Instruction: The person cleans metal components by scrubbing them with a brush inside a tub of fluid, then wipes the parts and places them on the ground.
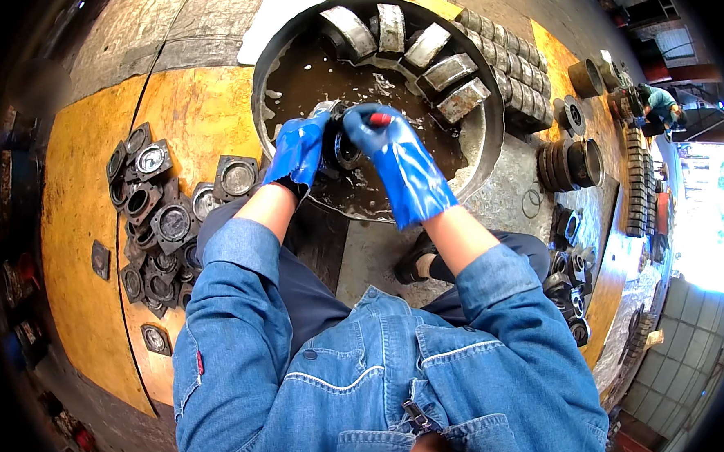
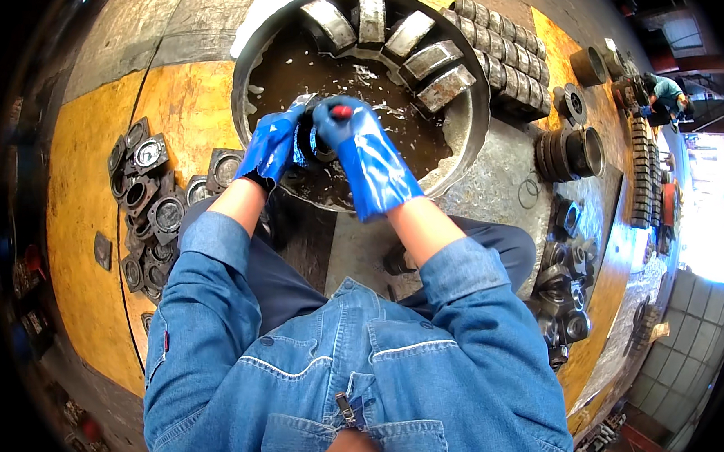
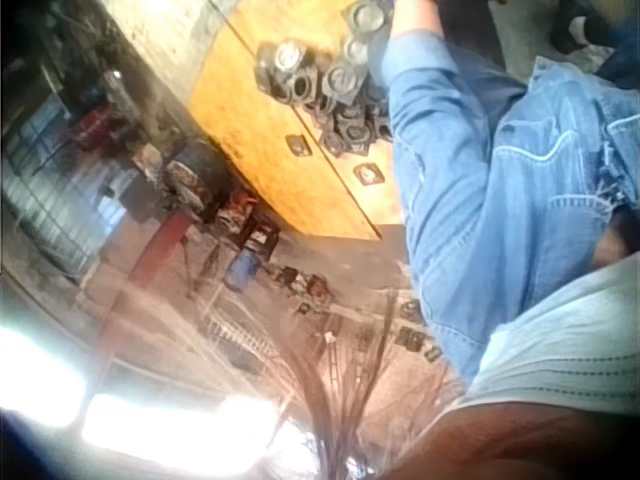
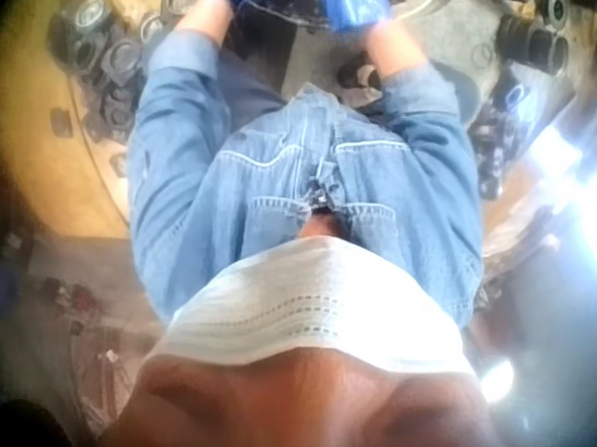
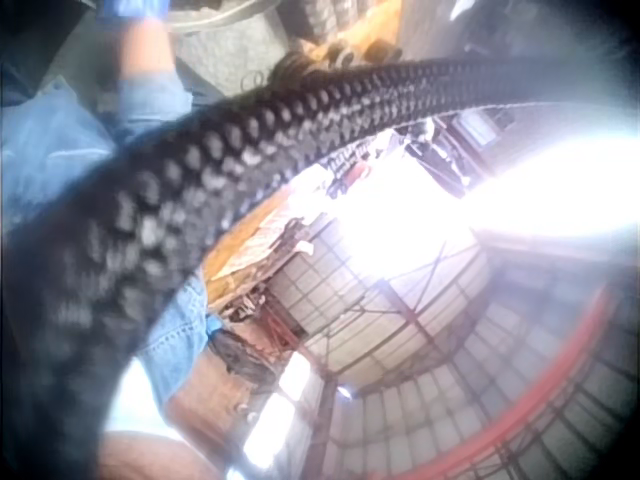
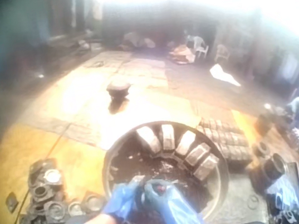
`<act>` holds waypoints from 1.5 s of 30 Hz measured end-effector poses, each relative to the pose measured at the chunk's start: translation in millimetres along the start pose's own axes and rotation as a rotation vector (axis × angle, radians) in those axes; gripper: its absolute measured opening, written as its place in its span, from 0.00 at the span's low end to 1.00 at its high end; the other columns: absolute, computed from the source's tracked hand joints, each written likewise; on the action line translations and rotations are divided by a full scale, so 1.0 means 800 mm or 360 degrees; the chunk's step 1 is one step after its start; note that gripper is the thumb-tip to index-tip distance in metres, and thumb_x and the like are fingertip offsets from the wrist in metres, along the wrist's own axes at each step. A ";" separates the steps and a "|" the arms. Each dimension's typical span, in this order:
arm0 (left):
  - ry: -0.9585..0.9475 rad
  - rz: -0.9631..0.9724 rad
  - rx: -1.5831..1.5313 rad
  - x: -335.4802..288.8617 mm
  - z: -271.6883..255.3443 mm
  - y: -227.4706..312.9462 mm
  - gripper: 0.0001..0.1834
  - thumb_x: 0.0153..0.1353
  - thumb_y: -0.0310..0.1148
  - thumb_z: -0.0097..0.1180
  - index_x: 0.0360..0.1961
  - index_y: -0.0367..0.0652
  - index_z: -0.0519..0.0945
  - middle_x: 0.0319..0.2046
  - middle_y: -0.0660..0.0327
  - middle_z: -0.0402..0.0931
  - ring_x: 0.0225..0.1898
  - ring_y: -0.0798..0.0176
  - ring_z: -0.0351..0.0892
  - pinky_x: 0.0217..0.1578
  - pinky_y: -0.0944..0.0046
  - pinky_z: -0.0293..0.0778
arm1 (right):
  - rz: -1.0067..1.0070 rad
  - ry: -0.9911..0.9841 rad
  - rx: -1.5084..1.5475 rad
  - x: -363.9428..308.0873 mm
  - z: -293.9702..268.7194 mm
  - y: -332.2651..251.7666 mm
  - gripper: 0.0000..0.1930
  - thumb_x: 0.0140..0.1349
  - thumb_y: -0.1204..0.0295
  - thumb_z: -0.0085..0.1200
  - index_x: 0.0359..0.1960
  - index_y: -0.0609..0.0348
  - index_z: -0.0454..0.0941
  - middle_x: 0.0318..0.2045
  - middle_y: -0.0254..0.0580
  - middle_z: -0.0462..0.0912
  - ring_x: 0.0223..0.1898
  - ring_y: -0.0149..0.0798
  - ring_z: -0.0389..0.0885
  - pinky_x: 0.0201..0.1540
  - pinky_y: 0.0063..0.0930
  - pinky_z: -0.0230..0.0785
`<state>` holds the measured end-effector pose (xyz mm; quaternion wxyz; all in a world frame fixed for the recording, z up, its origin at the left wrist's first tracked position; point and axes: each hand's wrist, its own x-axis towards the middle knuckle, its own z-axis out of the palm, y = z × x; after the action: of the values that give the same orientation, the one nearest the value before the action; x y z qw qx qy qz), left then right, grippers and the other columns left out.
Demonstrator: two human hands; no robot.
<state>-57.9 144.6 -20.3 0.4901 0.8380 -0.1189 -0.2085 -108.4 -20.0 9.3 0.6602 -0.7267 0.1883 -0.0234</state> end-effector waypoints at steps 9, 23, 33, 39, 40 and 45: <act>0.0144 0.0476 0.0461 -0.011 -0.007 -0.003 0.16 0.75 0.34 0.48 0.56 0.42 0.82 0.42 0.39 0.85 0.45 0.41 0.86 0.46 0.52 0.80 | -0.0968 -0.0499 -0.1018 -0.072 -0.032 0.040 0.06 0.59 0.70 0.63 0.37 0.46 0.88 0.35 0.43 0.89 0.39 0.51 0.88 0.44 0.42 0.81; 0.0095 0.0409 0.0364 -0.007 -0.005 -0.012 0.22 0.69 0.25 0.53 0.65 0.43 0.76 0.46 0.37 0.83 0.49 0.34 0.84 0.49 0.50 0.80 | 0.0007 0.0002 -0.0003 -0.017 -0.068 -0.030 0.11 0.68 0.68 0.65 0.46 0.61 0.87 0.34 0.33 0.88 0.40 0.27 0.84 0.49 0.23 0.77; 0.0118 0.0531 0.0566 -0.008 -0.010 -0.012 0.21 0.74 0.34 0.51 0.63 0.36 0.76 0.48 0.39 0.84 0.49 0.41 0.86 0.49 0.52 0.80 | -0.1166 -0.0396 -0.0563 -0.038 -0.022 0.014 0.08 0.62 0.74 0.64 0.42 0.56 0.88 0.36 0.49 0.89 0.39 0.52 0.89 0.42 0.40 0.82; 0.0035 -0.0023 0.0063 -0.008 -0.002 0.002 0.26 0.78 0.48 0.47 0.58 0.35 0.82 0.43 0.47 0.87 0.44 0.59 0.84 0.49 0.58 0.76 | -0.1145 -0.0745 -0.0966 -0.066 -0.073 0.058 0.08 0.59 0.72 0.64 0.41 0.55 0.87 0.38 0.45 0.89 0.38 0.53 0.88 0.43 0.43 0.81; 0.0000 -0.0145 -0.0032 -0.007 -0.001 0.013 0.27 0.79 0.49 0.47 0.57 0.35 0.82 0.42 0.48 0.87 0.44 0.61 0.84 0.49 0.59 0.75 | -0.1105 -0.0649 -0.1024 -0.064 -0.080 0.071 0.07 0.60 0.70 0.64 0.39 0.54 0.87 0.38 0.45 0.90 0.39 0.52 0.88 0.46 0.44 0.80; 0.0053 -0.0179 -0.0267 -0.006 0.001 0.035 0.27 0.75 0.51 0.54 0.58 0.38 0.83 0.44 0.50 0.88 0.47 0.59 0.84 0.52 0.59 0.74 | 0.0080 -0.0248 -0.0186 -0.045 -0.112 0.084 0.09 0.67 0.70 0.61 0.43 0.57 0.89 0.34 0.37 0.90 0.37 0.27 0.85 0.43 0.25 0.77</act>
<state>-62.4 132.2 5.2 0.5480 0.8027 -0.0458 -0.2310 -183.3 -98.1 -36.5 0.6296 -0.7587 0.1557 0.0608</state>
